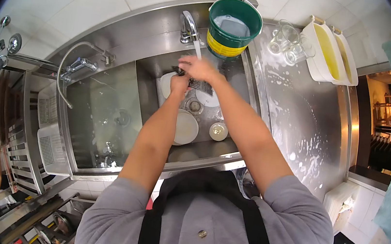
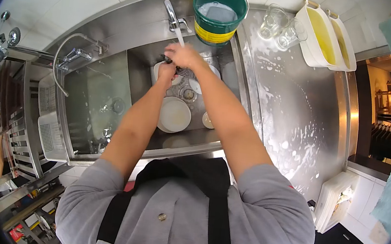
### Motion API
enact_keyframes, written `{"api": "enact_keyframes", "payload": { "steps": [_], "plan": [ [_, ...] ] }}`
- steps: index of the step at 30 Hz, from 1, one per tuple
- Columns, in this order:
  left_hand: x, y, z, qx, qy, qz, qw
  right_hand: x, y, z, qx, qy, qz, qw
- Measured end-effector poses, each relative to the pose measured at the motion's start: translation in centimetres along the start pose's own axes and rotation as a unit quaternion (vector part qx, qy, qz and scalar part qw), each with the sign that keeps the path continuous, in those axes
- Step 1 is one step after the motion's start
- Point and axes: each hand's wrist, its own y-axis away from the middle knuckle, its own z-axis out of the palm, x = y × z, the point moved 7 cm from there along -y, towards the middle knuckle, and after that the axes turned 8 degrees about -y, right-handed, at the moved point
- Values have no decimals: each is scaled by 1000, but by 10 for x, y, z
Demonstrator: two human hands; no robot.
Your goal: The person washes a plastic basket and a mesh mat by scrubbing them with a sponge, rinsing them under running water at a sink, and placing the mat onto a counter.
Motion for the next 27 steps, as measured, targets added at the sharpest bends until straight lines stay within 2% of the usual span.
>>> {"api": "enact_keyframes", "payload": {
  "steps": [1, 2, 3, 5, 6, 7, 8, 9, 10, 11, 12, 13, 14, 15, 16, 17, 18, 19, 20, 21, 22, 23, 24, 26, 27],
  "plan": [
    [-1, -5, 10, -73, -97, 16, 992, -1, -8, 4, -89, -103, 50, 989],
    [-3, -12, 21, -118, -72, 8, 990, -6, -12, 9, -174, -205, 97, 958],
    [-9, -22, 27, -120, -74, 8, 990, -14, -14, 3, -171, -206, 99, 958],
    [-10, -31, 50, -181, -103, 64, 976, -12, -20, -18, -20, -382, 175, 907],
    [1, -25, 57, -212, -92, 154, 961, -25, -16, -9, -185, -410, 134, 883],
    [0, -24, 56, -211, -90, 153, 961, -25, -19, -14, -187, -409, 135, 883],
    [0, -27, 53, -209, -121, 140, 960, -31, -19, -11, -292, -131, 49, 946],
    [-1, -34, 51, -207, -152, 128, 958, -34, -15, -8, -368, 160, -42, 915],
    [-1, -41, 50, -205, -181, 116, 955, -34, -25, -19, -254, 179, 26, 950],
    [-2, -48, 50, -204, -211, 104, 950, -39, -25, -17, -254, 180, 26, 950],
    [-4, -53, 49, -202, -240, 91, 945, -37, -26, -21, -196, -59, 122, 971],
    [9, -40, 44, -198, -269, 79, 939, -28, -28, -21, -125, -295, 208, 924],
    [31, -14, 38, -145, -264, 211, 930, -32, -20, 1, -271, -329, 191, 884],
    [23, -21, 36, -144, -266, 210, 930, -36, -17, 1, -272, -331, 190, 883],
    [24, -21, 39, -187, -217, 247, 926, -35, -11, -2, -308, -140, 197, 920],
    [21, -25, 46, -184, -315, 263, 893, -33, -7, -9, -332, 58, 197, 921],
    [28, -18, 51, -178, -412, 283, 848, -17, -32, -7, -193, 38, 156, 968],
    [31, -15, 57, -171, -499, 303, 794, -20, -31, -4, -193, 39, 155, 968],
    [25, -25, 73, -162, -471, 430, 754, -21, -31, -9, -98, -133, 198, 966],
    [24, -27, 82, -149, -435, 548, 699, -23, -27, -13, -1, -302, 231, 925],
    [36, -13, 81, -185, -421, 478, 748, -35, -20, -8, -50, -252, 246, 935],
    [47, 1, 78, -209, -405, 404, 793, -30, -23, 0, -50, -252, 245, 935],
    [49, 0, 80, -205, -413, 425, 779, -20, -32, 5, -2, -168, 176, 970],
    [47, -4, 81, -198, -432, 466, 746, -11, -45, 14, 97, 6, 34, 995],
    [44, -7, 81, -192, -439, 485, 731, -2, -46, 11, 95, 6, 32, 995]
  ]
}}
